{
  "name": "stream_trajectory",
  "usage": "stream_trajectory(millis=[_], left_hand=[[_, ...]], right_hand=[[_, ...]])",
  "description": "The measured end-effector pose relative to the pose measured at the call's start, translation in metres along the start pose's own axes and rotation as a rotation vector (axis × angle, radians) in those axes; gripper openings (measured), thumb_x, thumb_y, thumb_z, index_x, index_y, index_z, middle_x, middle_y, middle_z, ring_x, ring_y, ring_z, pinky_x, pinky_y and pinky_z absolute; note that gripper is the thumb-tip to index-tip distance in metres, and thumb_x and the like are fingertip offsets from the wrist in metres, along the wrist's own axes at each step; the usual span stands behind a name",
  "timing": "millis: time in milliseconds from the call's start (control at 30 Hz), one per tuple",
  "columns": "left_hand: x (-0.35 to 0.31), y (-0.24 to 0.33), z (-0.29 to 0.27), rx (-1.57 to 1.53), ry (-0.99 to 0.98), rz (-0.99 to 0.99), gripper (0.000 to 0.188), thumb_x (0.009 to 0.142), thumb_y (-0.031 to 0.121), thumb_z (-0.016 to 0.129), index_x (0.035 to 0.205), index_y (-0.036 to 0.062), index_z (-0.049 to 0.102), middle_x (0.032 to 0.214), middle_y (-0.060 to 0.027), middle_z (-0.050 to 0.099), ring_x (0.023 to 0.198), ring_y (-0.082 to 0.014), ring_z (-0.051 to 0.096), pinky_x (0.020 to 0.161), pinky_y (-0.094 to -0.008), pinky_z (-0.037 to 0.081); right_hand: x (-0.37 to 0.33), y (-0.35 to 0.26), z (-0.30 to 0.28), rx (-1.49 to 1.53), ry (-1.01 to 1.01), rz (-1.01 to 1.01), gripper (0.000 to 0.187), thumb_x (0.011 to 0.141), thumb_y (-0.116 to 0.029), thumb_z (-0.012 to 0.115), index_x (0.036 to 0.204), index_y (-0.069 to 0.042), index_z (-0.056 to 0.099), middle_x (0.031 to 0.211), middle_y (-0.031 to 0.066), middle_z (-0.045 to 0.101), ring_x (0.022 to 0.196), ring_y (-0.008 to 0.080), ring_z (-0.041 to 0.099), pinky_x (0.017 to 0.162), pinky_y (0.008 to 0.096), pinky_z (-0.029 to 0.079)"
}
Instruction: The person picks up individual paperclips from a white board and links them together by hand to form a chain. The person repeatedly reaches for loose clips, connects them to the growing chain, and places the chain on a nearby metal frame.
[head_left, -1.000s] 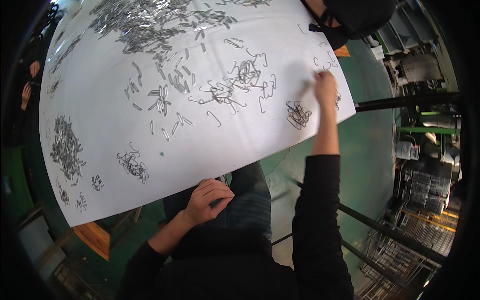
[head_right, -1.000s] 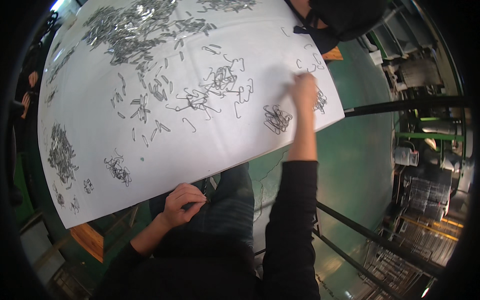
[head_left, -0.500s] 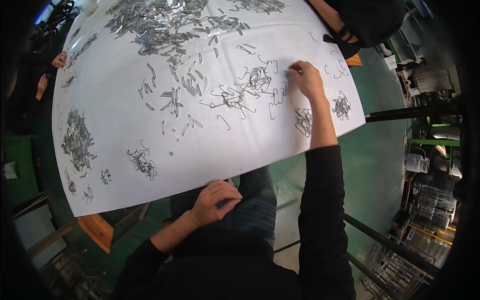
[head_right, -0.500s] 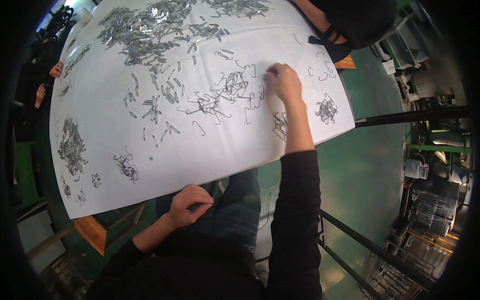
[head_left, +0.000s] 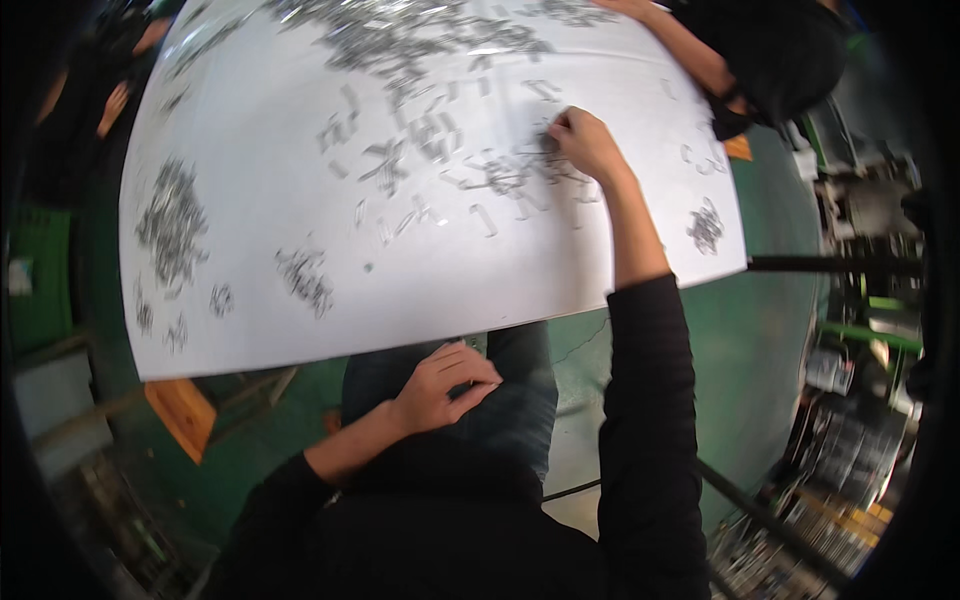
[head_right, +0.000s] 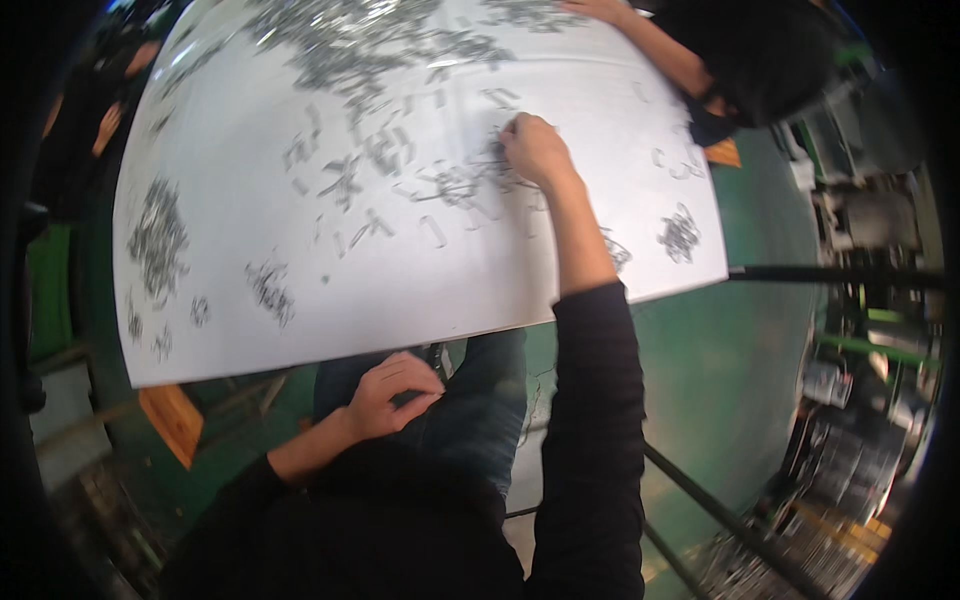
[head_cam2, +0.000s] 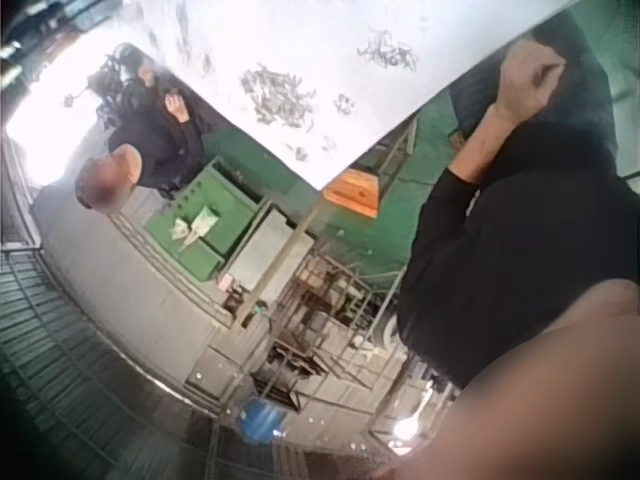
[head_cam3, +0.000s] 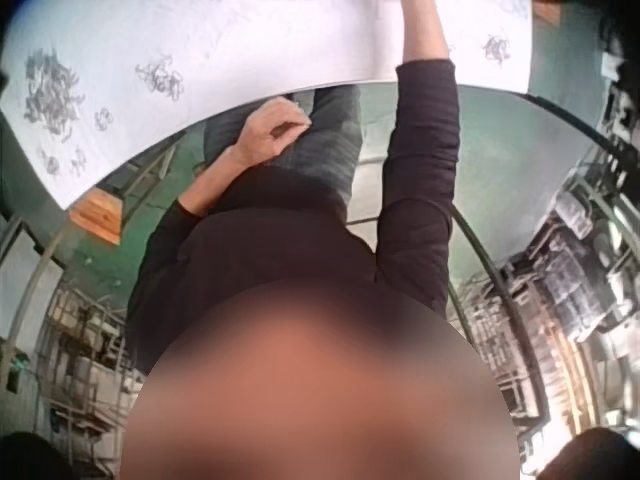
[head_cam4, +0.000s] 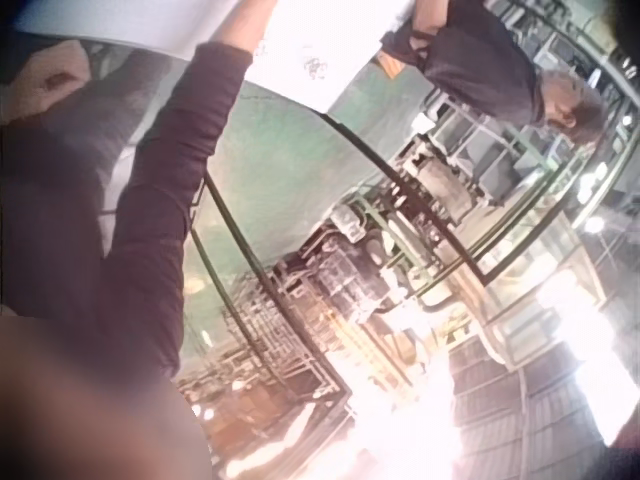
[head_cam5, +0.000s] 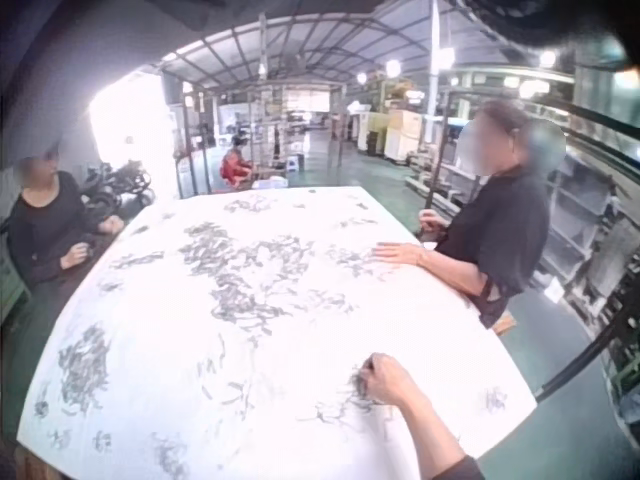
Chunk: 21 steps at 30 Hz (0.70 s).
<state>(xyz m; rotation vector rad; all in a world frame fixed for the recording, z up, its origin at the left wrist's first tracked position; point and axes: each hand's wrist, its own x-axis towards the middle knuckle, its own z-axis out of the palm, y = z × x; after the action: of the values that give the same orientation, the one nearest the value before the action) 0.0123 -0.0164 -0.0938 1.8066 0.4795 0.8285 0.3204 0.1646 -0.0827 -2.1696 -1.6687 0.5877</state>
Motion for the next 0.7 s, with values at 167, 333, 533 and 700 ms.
stream_trajectory(millis=[167, 333, 533, 700], left_hand=[[-0.018, -0.016, 0.004, -0.010, 0.016, 0.018, 0.016, 0.078, 0.001, 0.072, 0.091, 0.0051, 0.065, 0.090, -0.0052, 0.065, 0.084, -0.0235, 0.061, 0.077, -0.0346, 0.049], [-0.031, -0.030, 0.007, 0.028, -0.005, 0.029, 0.016, 0.079, 0.007, 0.071, 0.093, 0.0053, 0.064, 0.094, -0.0058, 0.065, 0.088, -0.0246, 0.060, 0.080, -0.0371, 0.049], [-0.037, -0.035, -0.002, 0.124, 0.015, 0.032, 0.020, 0.077, 0.007, 0.072, 0.096, 0.0062, 0.065, 0.097, -0.0066, 0.065, 0.093, -0.0255, 0.061, 0.083, -0.0373, 0.050], [-0.034, -0.028, -0.009, 0.086, 0.045, 0.053, 0.015, 0.077, 0.002, 0.072, 0.090, 0.0053, 0.066, 0.088, -0.0056, 0.066, 0.083, -0.0241, 0.063, 0.077, -0.0351, 0.051]], right_hand=[[-0.064, -0.077, 0.053, 0.407, -0.178, -0.308, 0.005, 0.089, -0.004, 0.056, 0.092, 0.000, 0.056, 0.085, 0.0180, 0.064, 0.080, 0.0343, 0.062, 0.074, 0.0405, 0.048], [-0.104, -0.179, 0.126, 0.297, -0.229, -0.439, 0.013, 0.082, 0.004, 0.054, 0.093, -0.002, 0.054, 0.097, 0.0203, 0.063, 0.090, 0.0382, 0.062, 0.077, 0.0441, 0.048], [-0.117, -0.208, 0.142, 0.162, -0.127, -0.486, 0.013, 0.087, -0.012, 0.061, 0.098, -0.006, 0.058, 0.105, 0.0129, 0.061, 0.095, 0.0342, 0.061, 0.079, 0.0437, 0.050], [-0.109, -0.124, 0.075, 0.072, 0.183, -0.124, 0.012, 0.086, -0.013, 0.065, 0.093, -0.005, 0.069, 0.097, 0.0125, 0.068, 0.084, 0.0280, 0.067, 0.075, 0.0386, 0.051]])
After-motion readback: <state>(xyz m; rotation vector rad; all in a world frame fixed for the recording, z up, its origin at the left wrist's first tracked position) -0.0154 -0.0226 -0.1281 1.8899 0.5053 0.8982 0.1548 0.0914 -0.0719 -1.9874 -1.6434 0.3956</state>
